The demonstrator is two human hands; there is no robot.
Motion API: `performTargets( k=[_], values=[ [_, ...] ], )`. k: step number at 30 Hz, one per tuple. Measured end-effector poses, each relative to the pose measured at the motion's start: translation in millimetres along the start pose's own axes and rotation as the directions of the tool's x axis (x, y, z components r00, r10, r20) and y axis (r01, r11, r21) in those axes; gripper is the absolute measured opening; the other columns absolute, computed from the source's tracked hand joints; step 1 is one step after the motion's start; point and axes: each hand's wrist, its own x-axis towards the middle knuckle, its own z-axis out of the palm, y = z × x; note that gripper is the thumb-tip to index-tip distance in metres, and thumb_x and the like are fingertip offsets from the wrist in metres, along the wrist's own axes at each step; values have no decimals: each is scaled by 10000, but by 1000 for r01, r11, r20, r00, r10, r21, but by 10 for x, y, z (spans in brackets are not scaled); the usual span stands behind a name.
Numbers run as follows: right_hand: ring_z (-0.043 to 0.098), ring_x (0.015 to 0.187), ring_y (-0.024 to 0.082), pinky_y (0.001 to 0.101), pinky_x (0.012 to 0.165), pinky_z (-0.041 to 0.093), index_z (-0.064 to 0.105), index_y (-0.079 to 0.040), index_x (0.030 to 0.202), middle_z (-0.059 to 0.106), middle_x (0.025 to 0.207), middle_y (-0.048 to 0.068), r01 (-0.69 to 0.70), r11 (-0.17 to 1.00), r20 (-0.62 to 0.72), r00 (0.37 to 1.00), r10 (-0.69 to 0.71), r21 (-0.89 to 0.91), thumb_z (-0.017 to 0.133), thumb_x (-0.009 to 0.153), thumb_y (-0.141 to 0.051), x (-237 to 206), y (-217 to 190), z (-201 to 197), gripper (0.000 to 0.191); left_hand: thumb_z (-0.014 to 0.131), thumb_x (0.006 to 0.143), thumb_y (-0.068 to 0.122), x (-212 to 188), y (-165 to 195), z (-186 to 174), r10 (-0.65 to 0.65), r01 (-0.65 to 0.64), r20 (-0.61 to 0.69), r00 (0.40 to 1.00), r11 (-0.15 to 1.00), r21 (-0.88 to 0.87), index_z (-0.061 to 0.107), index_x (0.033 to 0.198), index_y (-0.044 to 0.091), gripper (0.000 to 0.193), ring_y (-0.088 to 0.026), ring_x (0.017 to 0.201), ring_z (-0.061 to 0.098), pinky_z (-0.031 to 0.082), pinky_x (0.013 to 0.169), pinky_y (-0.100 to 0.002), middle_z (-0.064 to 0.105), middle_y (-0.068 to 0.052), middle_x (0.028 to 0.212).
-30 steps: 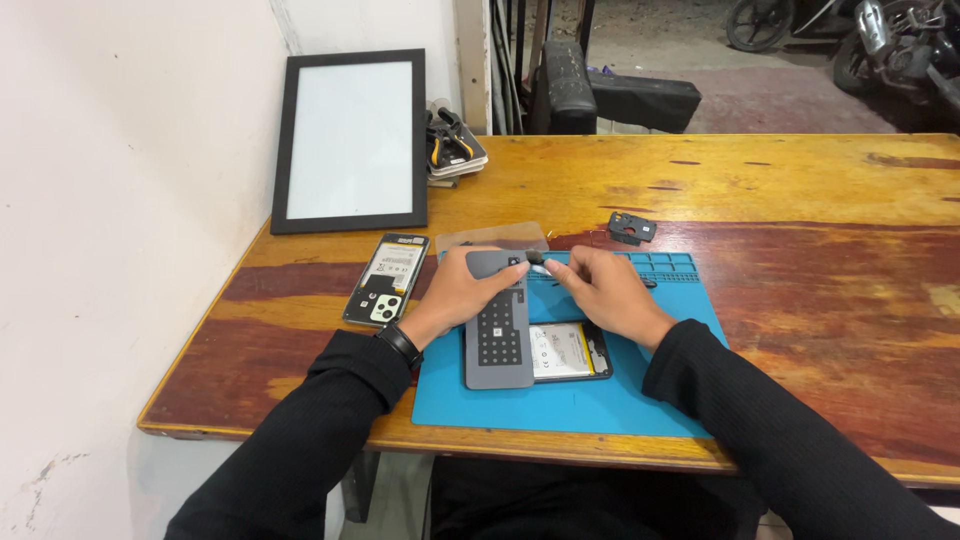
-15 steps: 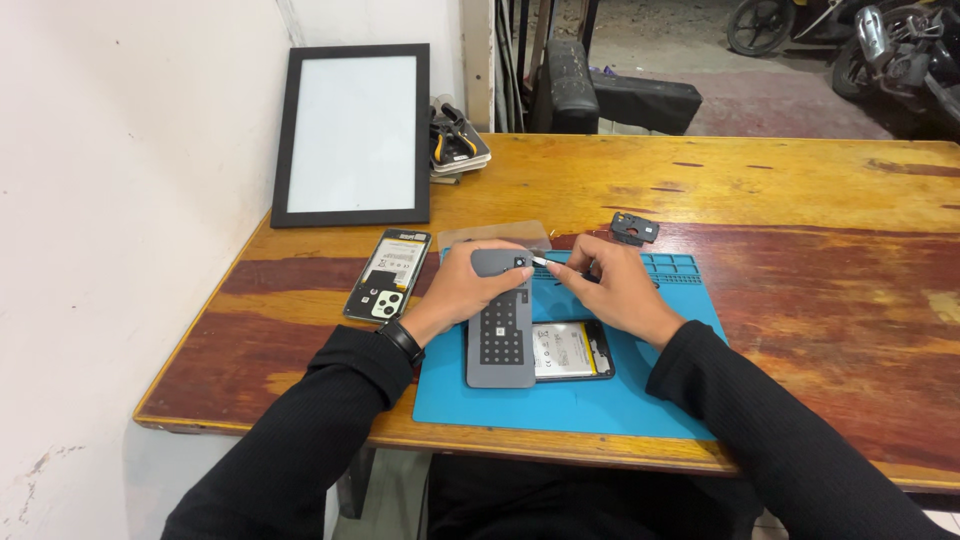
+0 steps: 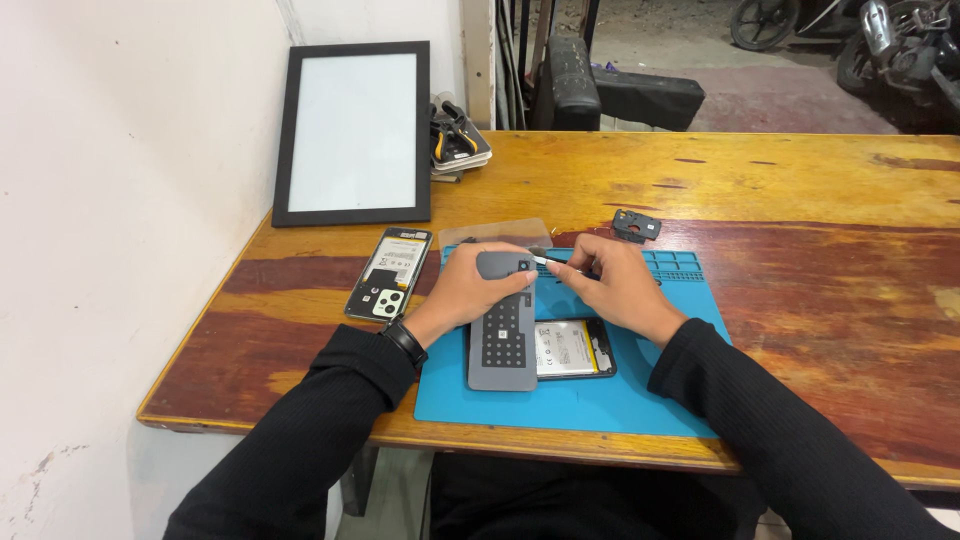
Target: The person disassembles a smartphone by removing the back cover and using a prying tool to separate components. They handle the phone body, back cover, and internal parts on a blue mat while using a screwdriver and prying tool.
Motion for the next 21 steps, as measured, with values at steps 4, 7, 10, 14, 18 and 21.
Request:
performTargets(
  k=[4, 7, 10, 14, 18, 21],
  values=[
    [537, 532, 91, 305, 495, 432, 612, -40, 786, 623, 633, 40, -18, 999, -41, 999, 16, -37, 726, 938, -248, 2, 12, -17, 282, 780, 878, 263, 7, 19, 2, -108, 111, 28, 994, 983, -144, 760, 1099, 21, 328, -81, 779, 708, 570, 676, -229, 773, -49, 919],
    [528, 566, 100, 310, 506, 425, 587, -31, 815, 606, 676, 36, 54, 998, -94, 994, -52, 26, 703, 955, -206, -16, 4, -7, 253, 776, 883, 264, 8, 30, 1, -114, 117, 28, 993, 981, -153, 762, 1097, 22, 324, -77, 783, 705, 572, 682, -226, 770, -43, 925],
    [514, 574, 117, 318, 510, 417, 560, -32, 845, 575, 672, 43, 36, 989, -42, 999, -30, 146, 669, 978, -176, -26, -23, 43, 225, 769, 882, 261, 9, 33, -9, -132, 134, 24, 991, 975, -176, 759, 1108, 25, 327, -76, 784, 704, 572, 677, -227, 767, -39, 934],
    [552, 606, 115, 305, 542, 452, 572, -25, 822, 582, 696, 34, 140, 982, -36, 990, -137, 125, 688, 964, -154, -37, -39, 73, 224, 762, 883, 254, 16, 27, -1, -139, 135, -8, 990, 971, -198, 757, 1117, 11, 337, -78, 803, 708, 576, 679, -225, 767, -41, 953],
    [568, 610, 109, 302, 547, 465, 590, -28, 804, 595, 698, 28, 143, 983, -18, 990, -142, 117, 700, 952, -167, -37, -34, 68, 231, 741, 905, 273, 5, 12, 0, -152, 142, -28, 988, 966, -214, 760, 1130, 5, 351, -80, 818, 722, 578, 692, -215, 782, -46, 965],
    [560, 602, 116, 308, 541, 456, 594, -30, 792, 599, 685, 34, 109, 990, -13, 994, -109, 88, 709, 947, -178, -41, -31, 71, 243, 745, 905, 277, 4, 1, -3, -123, 115, -24, 992, 970, -215, 760, 1121, -3, 354, -84, 823, 722, 579, 689, -216, 780, -55, 967]
  ],
)
